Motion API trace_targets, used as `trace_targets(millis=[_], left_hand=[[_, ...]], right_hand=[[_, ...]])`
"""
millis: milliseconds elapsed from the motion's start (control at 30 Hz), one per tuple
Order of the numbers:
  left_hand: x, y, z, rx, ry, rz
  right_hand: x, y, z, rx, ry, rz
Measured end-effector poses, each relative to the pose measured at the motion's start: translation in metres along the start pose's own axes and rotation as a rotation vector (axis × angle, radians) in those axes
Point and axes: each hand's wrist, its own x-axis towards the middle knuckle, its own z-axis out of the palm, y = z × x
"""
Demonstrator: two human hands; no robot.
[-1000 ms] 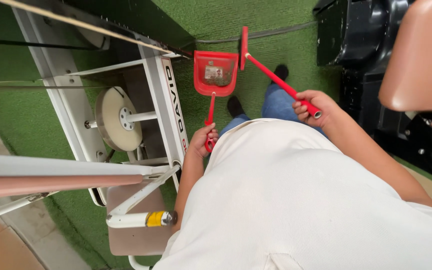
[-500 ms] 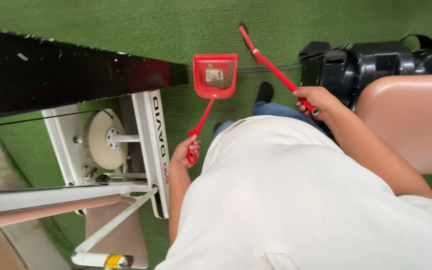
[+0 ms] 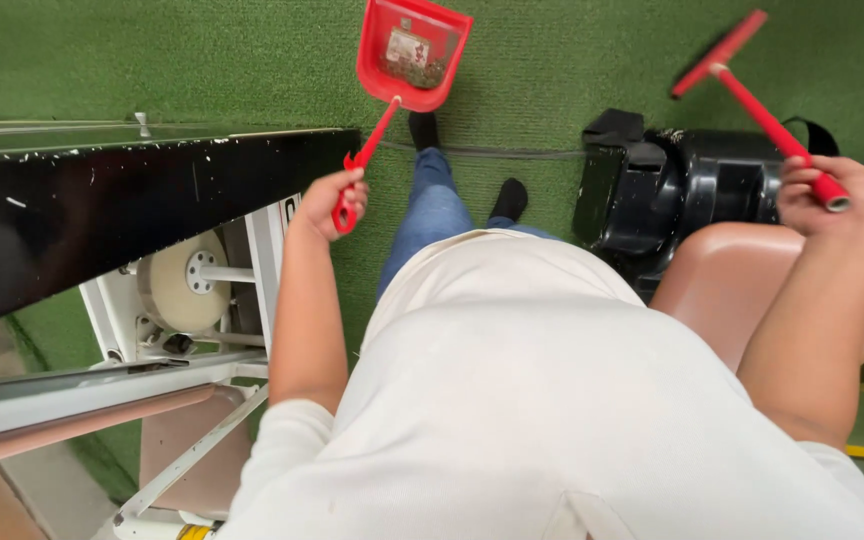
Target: Sweeping debris off a gym floor into a red dustpan using a red handheld broom.
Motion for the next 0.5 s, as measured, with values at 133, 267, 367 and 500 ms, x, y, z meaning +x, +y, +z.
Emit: trace_targets(millis=[133,267,367,500], left_hand=[[0.041,0.076,0.019,0.117,0.083,-0.052],[0.076,0.164,0.046,0.385,0.205,-0.083],[0.113,0.22,0.051,0.655,0.278,-0.133],[0.148,0.277,0.071,0.898,0.347,-0.194]], right_hand=[[0.044,-0.06,-0.033,0.132,0.032,-0.054],[0.098,-0.088,-0.034,0.37,0.065,-0.098],[0.108,-0.077,0.033,0.324,0.181,-0.127],[0.168,-0.004,0.107,0.401,0.256,-0.174]])
